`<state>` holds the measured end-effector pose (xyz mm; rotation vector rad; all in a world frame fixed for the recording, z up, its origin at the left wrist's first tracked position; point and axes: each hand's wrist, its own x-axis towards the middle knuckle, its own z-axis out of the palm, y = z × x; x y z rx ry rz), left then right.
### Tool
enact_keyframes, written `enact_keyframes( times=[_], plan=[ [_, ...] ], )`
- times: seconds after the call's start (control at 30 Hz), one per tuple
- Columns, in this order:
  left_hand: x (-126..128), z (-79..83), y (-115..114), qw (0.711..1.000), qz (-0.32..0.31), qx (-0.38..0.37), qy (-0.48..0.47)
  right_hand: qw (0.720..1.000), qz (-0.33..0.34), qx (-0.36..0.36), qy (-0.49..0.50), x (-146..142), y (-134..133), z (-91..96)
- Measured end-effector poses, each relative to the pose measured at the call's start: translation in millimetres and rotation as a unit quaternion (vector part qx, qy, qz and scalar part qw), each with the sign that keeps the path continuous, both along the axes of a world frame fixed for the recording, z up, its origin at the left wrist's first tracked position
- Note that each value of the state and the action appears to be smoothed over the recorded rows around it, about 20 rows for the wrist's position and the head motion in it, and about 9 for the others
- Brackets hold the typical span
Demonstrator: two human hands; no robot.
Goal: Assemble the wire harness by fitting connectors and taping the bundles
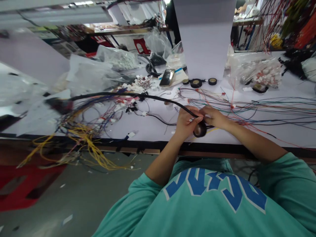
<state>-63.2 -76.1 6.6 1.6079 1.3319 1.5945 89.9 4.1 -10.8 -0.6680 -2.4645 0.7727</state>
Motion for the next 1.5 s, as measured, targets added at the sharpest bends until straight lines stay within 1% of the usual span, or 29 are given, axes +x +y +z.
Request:
enact_keyframes(
  times=[0.07,0.1,0.13,0.17,0.2,0.23,0.3,0.33,0.37,0.43,0.47,0.5,0.53,0.6,0.67,0.73,0.77,0.83,0.9,0.93,1.0,1.07,1.13,1.17,1.23,1.3,1.33,1.43,1.5],
  plan=[
    [0,-0.8,5,0.997,-0.044,-0.023,-0.059,0.994,-0.009,-0.107,0.036,5,2,-5.1],
    [0,-2.3,6,0.992,-0.066,-0.048,-0.095,0.989,-0.008,-0.143,0.044,11,2,-5.2],
    [1,-4.3,7,0.986,-0.082,-0.073,-0.128,0.986,-0.004,-0.161,0.051,18,2,-3.9],
    [1,-6.6,8,0.979,-0.089,-0.094,-0.157,0.986,0.000,-0.157,0.057,25,1,-1.5],
    [2,-8.8,8,0.973,-0.087,-0.110,-0.181,0.989,0.003,-0.130,0.065,32,-2,1.7],
    [3,-10.8,8,0.969,-0.080,-0.121,-0.201,0.994,0.007,-0.082,0.068,38,-7,5.3],
    [4,-13.3,8,0.962,-0.062,-0.137,-0.227,0.996,0.035,0.066,0.049,43,-20,12.0],
    [5,-13.7,8,0.959,-0.055,-0.143,-0.236,0.987,0.059,0.150,0.022,43,-29,14.7],
    [6,-13.7,7,0.957,-0.049,-0.148,-0.243,0.969,0.090,0.230,-0.010,41,-38,16.9],
    [7,-13.0,7,0.955,-0.038,-0.151,-0.254,0.921,0.137,0.355,-0.082,35,-56,20.2],
    [8,-12.9,7,0.954,-0.033,-0.151,-0.258,0.901,0.145,0.392,-0.113,33,-63,21.8],
    [8,-13.1,7,0.953,-0.030,-0.151,-0.262,0.892,0.140,0.408,-0.136,31,-69,23.4],
    [7,-13.8,7,0.952,-0.028,-0.150,-0.264,0.894,0.126,0.403,-0.153,32,-72,25.3],
    [6,-16.8,6,0.951,-0.030,-0.149,-0.268,0.920,0.075,0.344,-0.173,36,-71,29.0],
    [5,-20.2,4,0.954,-0.036,-0.145,-0.260,0.945,0.008,0.271,-0.183,43,-62,31.1],
    [5,-21.5,2,0.966,-0.038,-0.124,-0.224,0.955,-0.052,0.220,-0.194,46,-46,29.2],
    [6,-20.7,0,0.975,-0.039,-0.107,-0.191,0.958,-0.066,0.202,-0.194,45,-36,26.2],
    [8,-16.0,-2,0.991,-0.043,-0.064,-0.112,0.969,-0.058,0.171,-0.166,38,-17,16.5],
    [9,-8.9,-1,0.997,-0.052,-0.029,-0.054,0.986,-0.030,0.133,-0.095,26,-2,3.9],
    [10,-5.6,1,0.997,-0.056,-0.020,-0.040,0.993,-0.016,0.099,-0.058,21,2,-2.3],
    [10,-1.0,7,0.998,-0.055,-0.014,-0.040,1.000,-0.001,-0.008,0.003,13,6,-12.3],
    [10,-0.6,15,0.997,-0.047,-0.014,-0.064,0.987,-0.004,-0.153,0.049,14,4,-17.3],
    [10,-3.9,22,0.991,-0.046,-0.024,-0.122,0.952,-0.008,-0.289,0.099,19,1,-17.7],
    [11,-6.3,25,0.985,-0.050,-0.038,-0.159,0.932,-0.002,-0.342,0.121,22,-1,-17.0],
    [13,-11.5,27,0.968,-0.061,-0.084,-0.228,0.898,0.019,-0.413,0.150,27,-2,-15.8],
    [15,-16.1,26,0.956,-0.071,-0.122,-0.256,0.880,0.020,-0.444,0.168,26,-2,-17.0],
    [15,-18.1,25,0.958,-0.073,-0.128,-0.246,0.874,0.011,-0.452,0.177,25,-1,-18.8],
    [17,-22.7,21,0.976,-0.073,-0.137,-0.154,0.869,-0.015,-0.456,0.192,19,2,-26.6],
    [16,-24.2,20,0.982,-0.065,-0.154,-0.093,0.882,-0.024,-0.436,0.179,19,5,-30.0]
  ],
)
